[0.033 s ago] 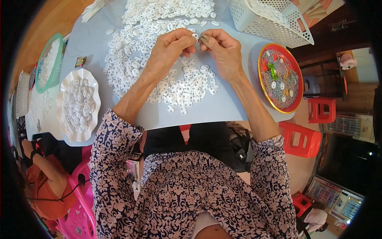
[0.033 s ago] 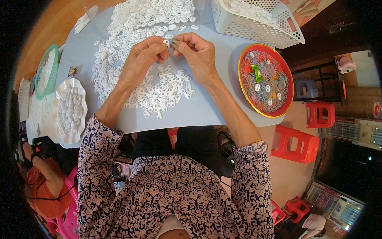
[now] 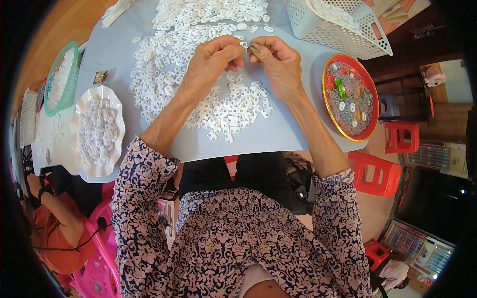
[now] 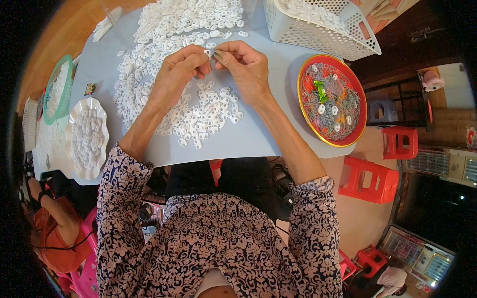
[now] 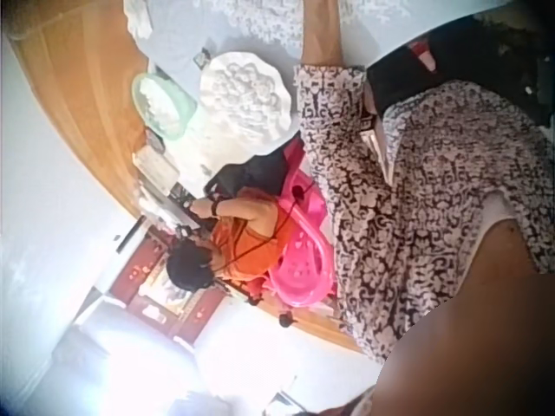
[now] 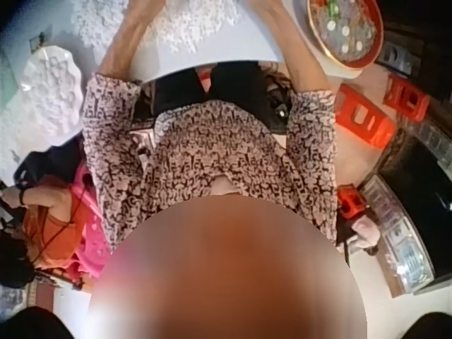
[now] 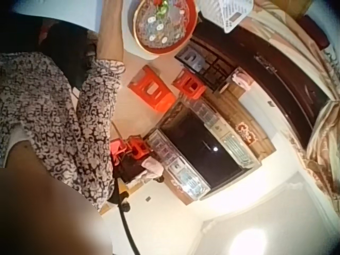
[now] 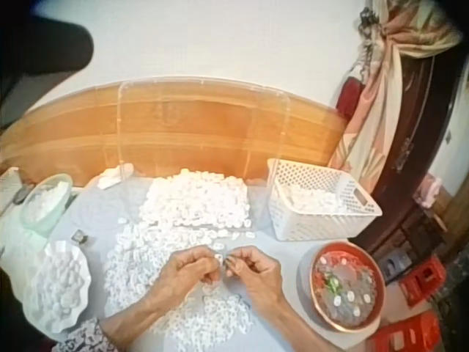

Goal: Manually joining small white plastic fastener components together at a workstation table.

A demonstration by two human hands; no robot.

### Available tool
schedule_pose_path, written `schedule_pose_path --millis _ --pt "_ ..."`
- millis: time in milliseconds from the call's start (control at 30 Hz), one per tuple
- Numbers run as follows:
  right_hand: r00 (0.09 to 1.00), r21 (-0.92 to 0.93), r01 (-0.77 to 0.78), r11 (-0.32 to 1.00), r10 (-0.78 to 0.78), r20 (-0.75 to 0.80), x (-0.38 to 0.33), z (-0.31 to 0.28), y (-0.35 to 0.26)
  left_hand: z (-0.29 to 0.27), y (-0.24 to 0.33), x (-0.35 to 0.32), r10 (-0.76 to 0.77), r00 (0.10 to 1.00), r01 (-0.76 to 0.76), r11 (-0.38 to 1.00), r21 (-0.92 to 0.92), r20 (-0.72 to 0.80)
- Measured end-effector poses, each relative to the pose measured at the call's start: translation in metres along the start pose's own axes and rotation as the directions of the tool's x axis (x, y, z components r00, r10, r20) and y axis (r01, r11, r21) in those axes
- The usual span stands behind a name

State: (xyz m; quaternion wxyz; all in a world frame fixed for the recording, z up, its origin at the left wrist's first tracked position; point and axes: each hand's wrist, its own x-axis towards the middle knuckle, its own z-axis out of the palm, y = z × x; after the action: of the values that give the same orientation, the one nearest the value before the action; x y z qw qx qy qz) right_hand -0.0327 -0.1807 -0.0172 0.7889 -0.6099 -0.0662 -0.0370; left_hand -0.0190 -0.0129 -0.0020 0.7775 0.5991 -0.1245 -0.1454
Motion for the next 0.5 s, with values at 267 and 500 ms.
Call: schedule_pose_path --millis 267,500 --pt "0.995 -0.088 0.064 0.994 -0.070 -0.066 -0.0052 0.0074 -0.0014 -0.0001 -0.0039 -0.0005 0.006 1.000 -0.007 0.980 0.197 0.006" --pt "0.993 -0.119 0.089 0.989 -0.098 -0.069 -0.0067 0.0080 -0.0049 -0.0026 0.0010 0.0010 -0.005 0.997 -0.023 0.922 0.386 0.071"
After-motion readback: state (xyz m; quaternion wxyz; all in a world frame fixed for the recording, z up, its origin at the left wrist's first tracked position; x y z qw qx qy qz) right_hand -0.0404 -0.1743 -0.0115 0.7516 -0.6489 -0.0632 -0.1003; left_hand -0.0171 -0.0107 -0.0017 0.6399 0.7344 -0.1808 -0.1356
